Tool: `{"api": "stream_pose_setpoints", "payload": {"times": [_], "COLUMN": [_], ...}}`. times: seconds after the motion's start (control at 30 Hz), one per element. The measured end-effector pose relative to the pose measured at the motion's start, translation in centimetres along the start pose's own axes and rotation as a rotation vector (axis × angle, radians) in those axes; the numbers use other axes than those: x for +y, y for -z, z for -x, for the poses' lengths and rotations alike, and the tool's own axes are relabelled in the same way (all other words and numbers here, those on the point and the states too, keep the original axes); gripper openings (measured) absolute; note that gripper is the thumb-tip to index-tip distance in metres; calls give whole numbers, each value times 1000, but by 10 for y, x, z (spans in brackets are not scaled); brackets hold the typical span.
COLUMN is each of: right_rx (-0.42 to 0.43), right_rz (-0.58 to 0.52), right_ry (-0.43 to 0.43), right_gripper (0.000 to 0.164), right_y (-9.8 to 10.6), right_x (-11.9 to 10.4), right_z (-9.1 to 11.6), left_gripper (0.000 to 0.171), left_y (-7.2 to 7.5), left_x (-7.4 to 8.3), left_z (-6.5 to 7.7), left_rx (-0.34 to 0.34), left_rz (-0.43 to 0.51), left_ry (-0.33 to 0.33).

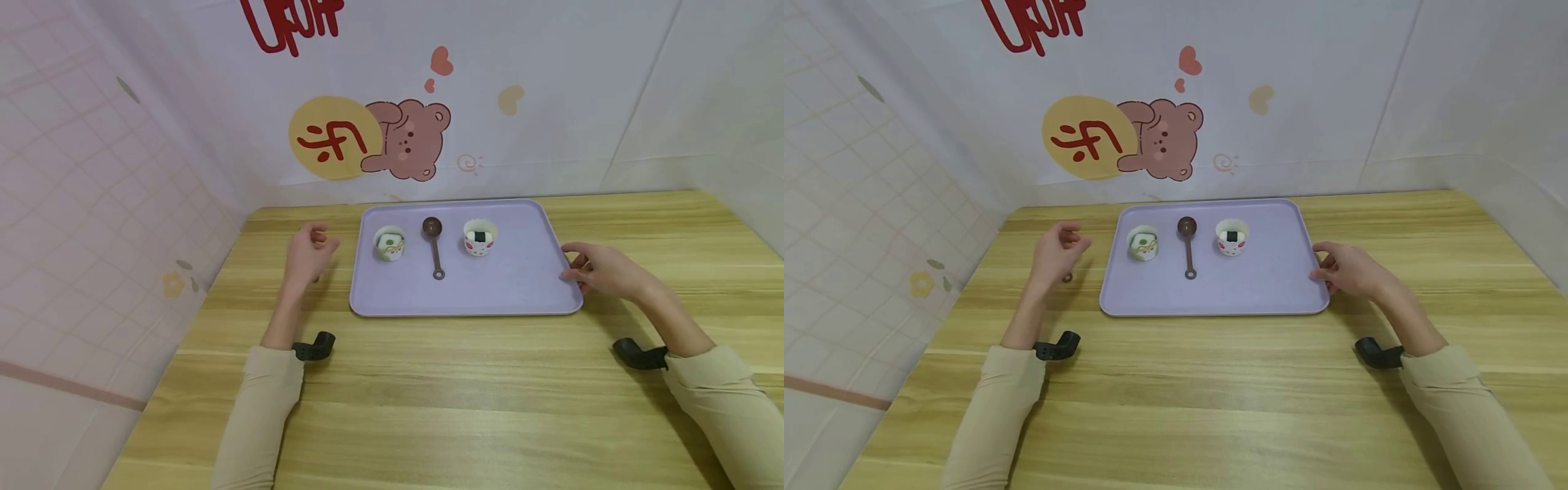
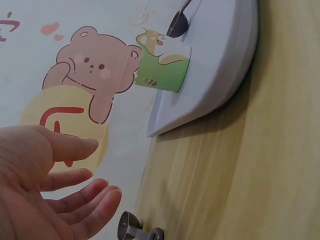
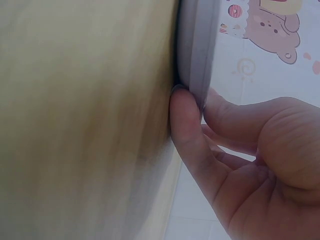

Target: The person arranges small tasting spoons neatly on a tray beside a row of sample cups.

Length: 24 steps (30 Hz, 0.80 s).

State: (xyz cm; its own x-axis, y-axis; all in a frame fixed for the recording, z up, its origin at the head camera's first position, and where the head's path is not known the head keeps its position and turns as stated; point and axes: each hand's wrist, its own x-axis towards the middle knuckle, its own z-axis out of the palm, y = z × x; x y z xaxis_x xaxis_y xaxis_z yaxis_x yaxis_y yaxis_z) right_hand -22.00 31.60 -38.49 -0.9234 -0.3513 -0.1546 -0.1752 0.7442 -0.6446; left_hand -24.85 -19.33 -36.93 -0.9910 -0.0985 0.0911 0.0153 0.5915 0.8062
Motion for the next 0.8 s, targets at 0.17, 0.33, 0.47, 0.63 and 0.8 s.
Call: {"api": "stream_pose_setpoints", "payload": {"times": [0.17, 0.33, 0.47, 0.63, 0.8], "right_rx": [-2, 1, 4, 5, 4], "right_rz": [1, 6, 1, 1, 4], "right_ry": [3, 5, 7, 10, 12], "right_gripper": [59, 59, 58, 58, 58], "right_y": [0, 0, 0, 1, 1], "right_x": [0, -1, -1, 0, 0], "right_z": [1, 1, 1, 1, 0], "left_gripper": [47, 47, 47, 48, 48], "left_y": [6, 13, 15, 18, 20], "left_x": [-3, -6, -8, -12, -17], "left_z": [-1, -2, -3, -5, -6], "left_rx": [4, 20, 40, 58, 57], "left_rz": [18, 32, 14, -1, 19], "left_ry": [9, 31, 38, 63, 102]}}
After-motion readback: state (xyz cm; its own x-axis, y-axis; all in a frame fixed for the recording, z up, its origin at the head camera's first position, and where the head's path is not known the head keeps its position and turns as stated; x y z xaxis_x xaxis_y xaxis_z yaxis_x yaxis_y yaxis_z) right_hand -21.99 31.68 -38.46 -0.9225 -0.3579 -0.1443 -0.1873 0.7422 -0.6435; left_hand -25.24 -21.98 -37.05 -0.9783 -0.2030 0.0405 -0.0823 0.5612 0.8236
